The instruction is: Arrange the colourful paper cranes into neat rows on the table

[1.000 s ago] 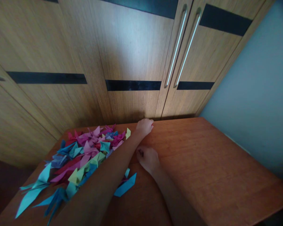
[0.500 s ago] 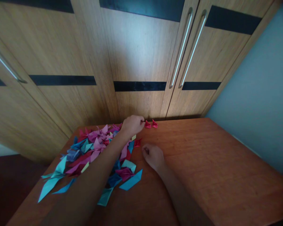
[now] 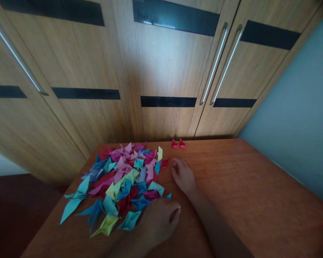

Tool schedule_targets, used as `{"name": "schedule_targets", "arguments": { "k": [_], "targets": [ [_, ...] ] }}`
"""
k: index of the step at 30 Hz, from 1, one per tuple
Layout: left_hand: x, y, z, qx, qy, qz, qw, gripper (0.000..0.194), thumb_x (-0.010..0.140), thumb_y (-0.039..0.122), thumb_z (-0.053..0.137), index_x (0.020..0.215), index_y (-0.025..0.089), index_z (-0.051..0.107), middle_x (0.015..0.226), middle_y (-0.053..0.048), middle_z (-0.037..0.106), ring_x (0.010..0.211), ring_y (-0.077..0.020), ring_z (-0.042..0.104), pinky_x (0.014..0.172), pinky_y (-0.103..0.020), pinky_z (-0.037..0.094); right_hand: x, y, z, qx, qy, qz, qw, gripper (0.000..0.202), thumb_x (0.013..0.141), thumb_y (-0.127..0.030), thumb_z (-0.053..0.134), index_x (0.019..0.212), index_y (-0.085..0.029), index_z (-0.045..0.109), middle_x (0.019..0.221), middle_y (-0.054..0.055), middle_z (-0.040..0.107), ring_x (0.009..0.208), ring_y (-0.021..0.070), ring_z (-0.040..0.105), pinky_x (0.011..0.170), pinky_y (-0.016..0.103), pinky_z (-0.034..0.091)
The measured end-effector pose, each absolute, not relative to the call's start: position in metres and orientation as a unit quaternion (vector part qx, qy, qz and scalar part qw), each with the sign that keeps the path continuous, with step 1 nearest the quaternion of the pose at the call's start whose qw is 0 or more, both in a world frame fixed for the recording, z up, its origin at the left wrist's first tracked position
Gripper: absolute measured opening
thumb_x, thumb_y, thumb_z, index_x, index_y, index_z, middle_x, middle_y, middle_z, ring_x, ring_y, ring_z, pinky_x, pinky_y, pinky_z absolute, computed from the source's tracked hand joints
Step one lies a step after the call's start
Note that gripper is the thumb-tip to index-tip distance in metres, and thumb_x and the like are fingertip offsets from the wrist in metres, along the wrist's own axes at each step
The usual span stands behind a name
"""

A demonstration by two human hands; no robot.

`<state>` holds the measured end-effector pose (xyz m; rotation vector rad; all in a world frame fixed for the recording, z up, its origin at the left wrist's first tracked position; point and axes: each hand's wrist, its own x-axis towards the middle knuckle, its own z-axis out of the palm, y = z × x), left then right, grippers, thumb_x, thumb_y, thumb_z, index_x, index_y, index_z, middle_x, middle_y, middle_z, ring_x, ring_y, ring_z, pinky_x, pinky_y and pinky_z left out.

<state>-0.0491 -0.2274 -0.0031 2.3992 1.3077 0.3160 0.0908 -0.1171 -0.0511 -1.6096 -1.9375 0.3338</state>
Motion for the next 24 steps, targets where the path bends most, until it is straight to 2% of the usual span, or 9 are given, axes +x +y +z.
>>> {"name": "schedule_targets", "arguments": {
  "k": [3,6,8,13,20,24],
  "targets": [
    [-0.049,-0.228,-0.012,0.860,0.457,0.115,0.197,0.017,0.082,0.014,0.047,0.068,0.020,0.054,0.070,0.002,0.063,0.062,-0.0128,0.058,0.056,-0.023,0.034,0.087,-0.108,-0.051,-0.617,-0.731,0.094,0.276,0.055,0.083,-0.025,0.049,0.137,-0.023,0.038,0.133,0.007,0.049,0.108,0.0196,0.056,0.084,0.028,0.046],
    [-0.052,-0.226,-0.008,0.859,0.460,0.126,0.185,0.016,0.082,0.014,0.047,0.069,0.020,0.054,0.072,0.002,0.063,0.063,-0.0129,0.057,0.056,-0.023,0.035,0.082,-0.101,-0.048,-0.598,-0.758,0.081,0.247,0.057,0.084,-0.023,0.047,0.140,-0.025,0.035,0.138,0.006,0.045,0.111,0.0194,0.054,0.084,0.028,0.047],
    [-0.054,-0.226,-0.005,0.859,0.466,0.128,0.171,0.017,0.084,0.015,0.046,0.071,0.020,0.056,0.074,0.001,0.064,0.067,-0.0141,0.058,0.059,-0.024,0.038,0.081,-0.098,-0.046,-0.576,-0.777,0.082,0.240,0.051,0.085,-0.020,0.046,0.135,-0.026,0.042,0.134,0.003,0.049,0.111,0.0179,0.054,0.086,0.028,0.046],
    [-0.056,-0.225,-0.003,0.852,0.489,0.125,0.137,0.019,0.086,0.016,0.044,0.078,0.020,0.060,0.082,-0.003,0.065,0.080,-0.0179,0.059,0.071,-0.028,0.044,0.083,-0.100,-0.044,-0.543,-0.790,0.123,0.256,0.032,0.084,-0.015,0.048,0.111,-0.025,0.062,0.117,0.001,0.061,0.105,0.0142,0.056,0.091,0.025,0.043],
    [-0.057,-0.225,-0.001,0.852,0.486,0.128,0.147,0.019,0.087,0.015,0.044,0.079,0.020,0.060,0.085,-0.003,0.065,0.082,-0.0190,0.060,0.072,-0.030,0.045,0.091,-0.104,-0.054,-0.507,-0.774,0.173,0.337,0.021,0.086,-0.024,0.051,0.098,-0.022,0.068,0.095,0.003,0.069,0.086,0.0156,0.062,0.079,0.025,0.046],
    [-0.055,-0.229,-0.003,0.862,0.461,0.129,0.166,0.019,0.087,0.015,0.043,0.077,0.020,0.059,0.083,-0.002,0.064,0.077,-0.0167,0.059,0.066,-0.028,0.044,0.108,-0.099,-0.059,-0.536,-0.718,0.188,0.403,0.026,0.086,-0.036,0.050,0.094,-0.019,0.068,0.091,0.004,0.071,0.080,0.0176,0.064,0.075,0.026,0.048]
  ]
}}
